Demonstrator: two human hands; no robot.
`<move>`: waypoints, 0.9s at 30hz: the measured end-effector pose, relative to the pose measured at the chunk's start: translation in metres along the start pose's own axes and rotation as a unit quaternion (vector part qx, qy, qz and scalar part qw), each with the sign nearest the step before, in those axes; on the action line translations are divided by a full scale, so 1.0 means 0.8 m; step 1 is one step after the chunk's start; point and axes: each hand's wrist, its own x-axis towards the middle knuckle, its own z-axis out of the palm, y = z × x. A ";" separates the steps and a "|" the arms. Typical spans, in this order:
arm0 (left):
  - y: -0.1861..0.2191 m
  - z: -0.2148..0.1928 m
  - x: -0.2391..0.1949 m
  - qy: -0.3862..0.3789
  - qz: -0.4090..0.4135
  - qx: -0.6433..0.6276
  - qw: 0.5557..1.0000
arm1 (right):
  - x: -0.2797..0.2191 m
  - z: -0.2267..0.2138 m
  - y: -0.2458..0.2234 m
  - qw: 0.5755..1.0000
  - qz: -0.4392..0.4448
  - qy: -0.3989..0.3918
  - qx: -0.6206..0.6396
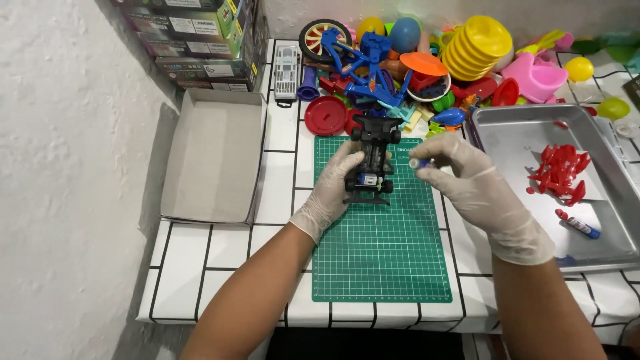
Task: Assembling a toy car chassis by installing the motor, gears, and battery contacts.
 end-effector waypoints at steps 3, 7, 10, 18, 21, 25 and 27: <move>0.021 0.043 -0.017 0.111 -0.002 0.000 0.994 | 0.035 0.032 -0.001 0.984 0.116 0.079 0.112; -0.033 -0.021 0.017 0.119 -0.006 0.010 0.993 | 0.042 0.068 0.034 0.962 0.134 0.114 0.211; -0.038 -0.024 0.018 0.132 -0.012 0.009 0.991 | 0.037 0.081 0.045 0.944 0.177 0.117 0.254; -0.030 -0.013 0.018 0.139 0.032 0.033 0.989 | 0.028 0.071 0.026 0.932 0.210 0.075 0.287; -0.029 -0.012 0.018 0.141 0.040 0.049 0.988 | 0.024 0.081 0.039 0.959 0.190 0.085 0.194; -0.032 -0.013 0.016 0.143 0.035 0.041 0.988 | 0.021 0.083 0.024 0.994 0.066 0.060 0.058; -0.032 -0.013 0.015 0.139 0.042 0.050 0.988 | 0.021 0.090 0.030 0.997 -0.027 0.067 -0.021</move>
